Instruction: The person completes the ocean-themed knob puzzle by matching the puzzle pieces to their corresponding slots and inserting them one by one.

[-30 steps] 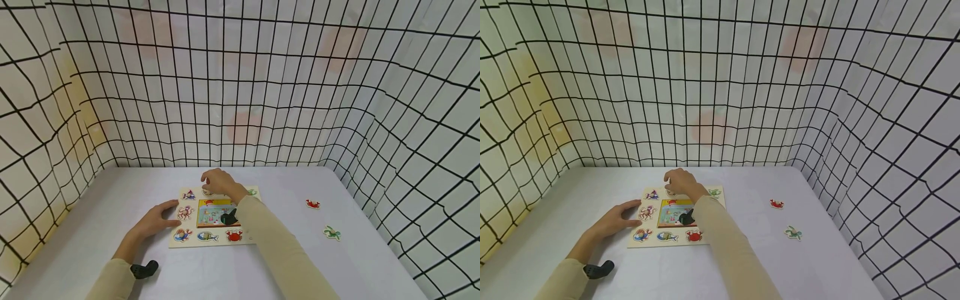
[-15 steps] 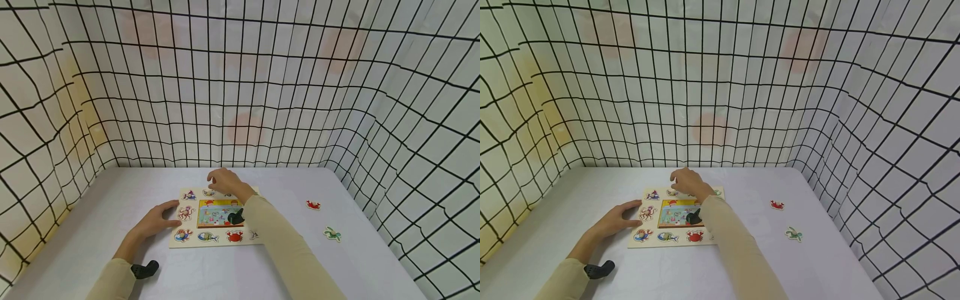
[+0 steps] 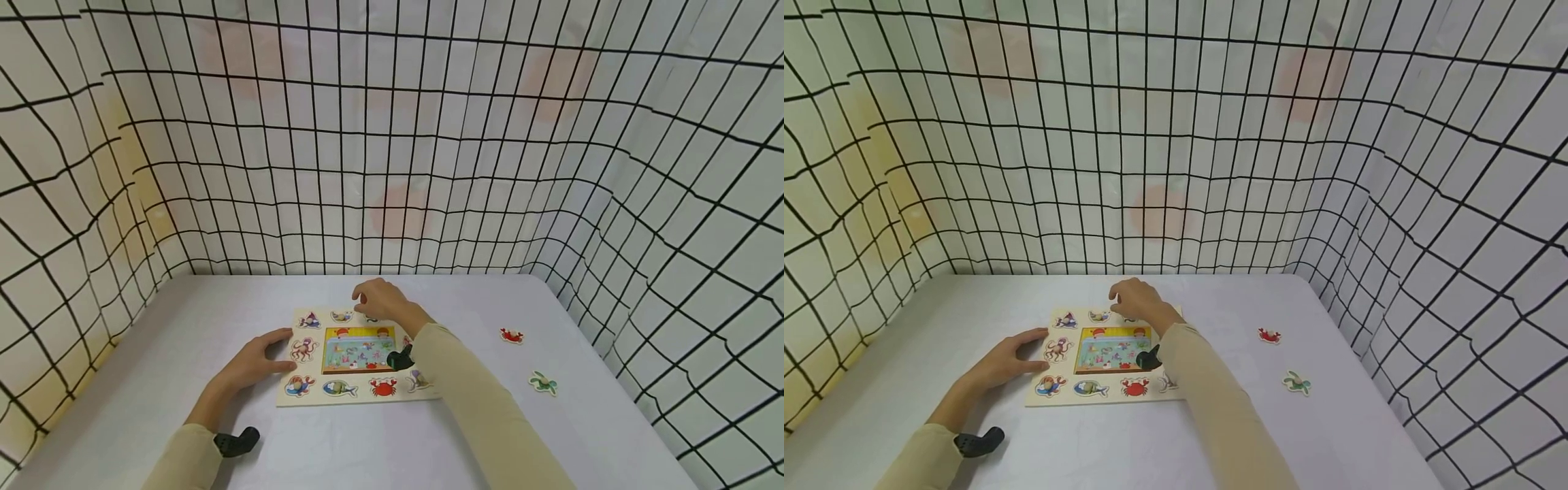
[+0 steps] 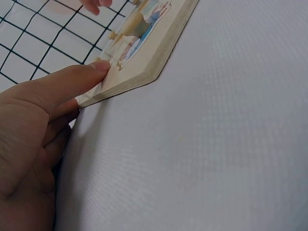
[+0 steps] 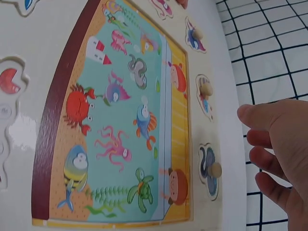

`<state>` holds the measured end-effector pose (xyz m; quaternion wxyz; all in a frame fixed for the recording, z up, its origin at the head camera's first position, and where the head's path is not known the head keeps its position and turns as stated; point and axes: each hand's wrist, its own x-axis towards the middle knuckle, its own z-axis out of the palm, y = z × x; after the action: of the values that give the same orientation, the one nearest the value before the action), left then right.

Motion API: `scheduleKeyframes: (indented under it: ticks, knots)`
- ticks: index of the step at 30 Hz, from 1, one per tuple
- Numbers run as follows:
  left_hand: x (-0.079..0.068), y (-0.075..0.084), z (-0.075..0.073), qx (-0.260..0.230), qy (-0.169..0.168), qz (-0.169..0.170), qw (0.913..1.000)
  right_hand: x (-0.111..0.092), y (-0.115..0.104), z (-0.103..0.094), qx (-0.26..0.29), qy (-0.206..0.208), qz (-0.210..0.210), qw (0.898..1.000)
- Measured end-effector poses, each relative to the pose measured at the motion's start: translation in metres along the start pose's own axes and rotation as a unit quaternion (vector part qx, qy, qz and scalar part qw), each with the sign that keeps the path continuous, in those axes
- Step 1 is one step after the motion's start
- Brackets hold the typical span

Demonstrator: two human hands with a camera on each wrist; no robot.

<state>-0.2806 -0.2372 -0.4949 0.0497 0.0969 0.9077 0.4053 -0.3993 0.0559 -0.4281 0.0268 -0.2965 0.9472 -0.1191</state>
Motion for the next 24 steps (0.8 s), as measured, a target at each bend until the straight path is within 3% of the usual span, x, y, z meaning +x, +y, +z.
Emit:
scheduleKeyframes:
  ticks: [13, 24]
  knots:
    - [-0.001, -0.001, 0.001, 0.001, 0.005, 0.004, 1.0, -0.012, 0.022, -0.003, 0.001, 0.006, 0.003, 1.0]
    - [0.0, -0.001, 0.002, 0.002, 0.006, -0.005, 1.0, -0.024, 0.043, -0.008, 0.035, 0.024, -0.004, 0.999]
